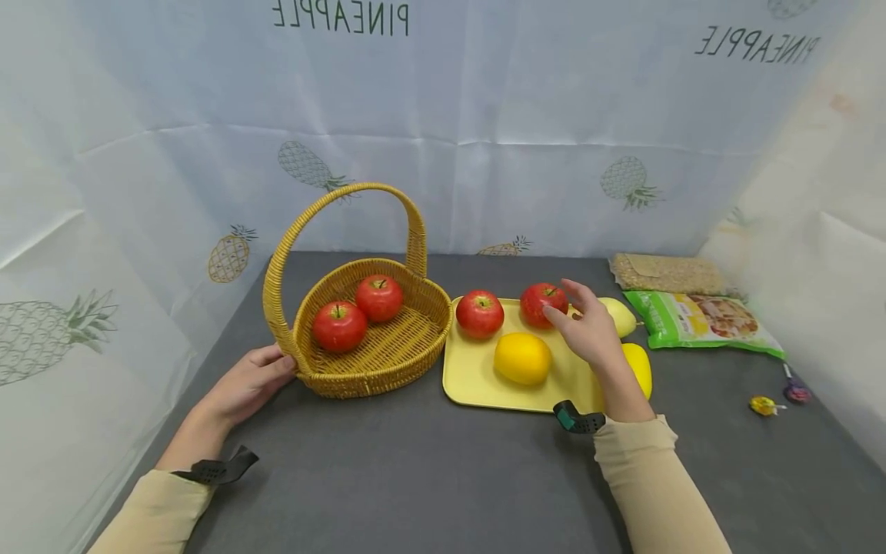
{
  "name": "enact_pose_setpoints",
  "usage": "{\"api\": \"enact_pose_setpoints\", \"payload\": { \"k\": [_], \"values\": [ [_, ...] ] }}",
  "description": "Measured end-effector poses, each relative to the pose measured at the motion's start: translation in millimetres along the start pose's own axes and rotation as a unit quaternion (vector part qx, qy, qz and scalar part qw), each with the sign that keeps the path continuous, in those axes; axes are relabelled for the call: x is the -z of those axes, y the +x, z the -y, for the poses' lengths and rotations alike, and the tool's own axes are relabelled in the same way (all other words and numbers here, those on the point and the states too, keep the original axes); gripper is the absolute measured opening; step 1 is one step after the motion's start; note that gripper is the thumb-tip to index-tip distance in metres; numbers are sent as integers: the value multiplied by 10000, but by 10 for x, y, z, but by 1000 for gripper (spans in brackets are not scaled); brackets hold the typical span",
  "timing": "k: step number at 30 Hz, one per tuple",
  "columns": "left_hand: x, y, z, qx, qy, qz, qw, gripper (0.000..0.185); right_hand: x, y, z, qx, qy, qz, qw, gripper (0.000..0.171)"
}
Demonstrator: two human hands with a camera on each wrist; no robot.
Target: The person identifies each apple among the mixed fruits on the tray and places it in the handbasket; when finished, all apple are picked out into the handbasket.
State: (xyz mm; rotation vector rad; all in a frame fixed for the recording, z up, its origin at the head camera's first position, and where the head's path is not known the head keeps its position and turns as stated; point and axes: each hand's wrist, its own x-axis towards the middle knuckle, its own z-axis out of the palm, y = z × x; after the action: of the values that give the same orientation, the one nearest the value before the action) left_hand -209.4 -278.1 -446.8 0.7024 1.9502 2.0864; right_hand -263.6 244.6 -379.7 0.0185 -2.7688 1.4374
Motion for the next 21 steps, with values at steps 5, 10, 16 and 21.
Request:
{"api": "enact_pose_setpoints", "payload": {
  "k": [5,10,16,21],
  "values": [
    [19,-7,-3,1,-11,11,10000,29,-60,126,-154,-142,34,150,9998,96],
    [20,-7,21,77,15,4,10000,30,-83,213,-297,-336,26,306,9990,108],
    [15,-5,52,38,-45,36,10000,31,-53,302,-390,-337,90,575,9977,109],
    [14,2,37,16,-82,20,10000,31,-33,337,-359,-283,60,637,9975,109]
  ]
}}
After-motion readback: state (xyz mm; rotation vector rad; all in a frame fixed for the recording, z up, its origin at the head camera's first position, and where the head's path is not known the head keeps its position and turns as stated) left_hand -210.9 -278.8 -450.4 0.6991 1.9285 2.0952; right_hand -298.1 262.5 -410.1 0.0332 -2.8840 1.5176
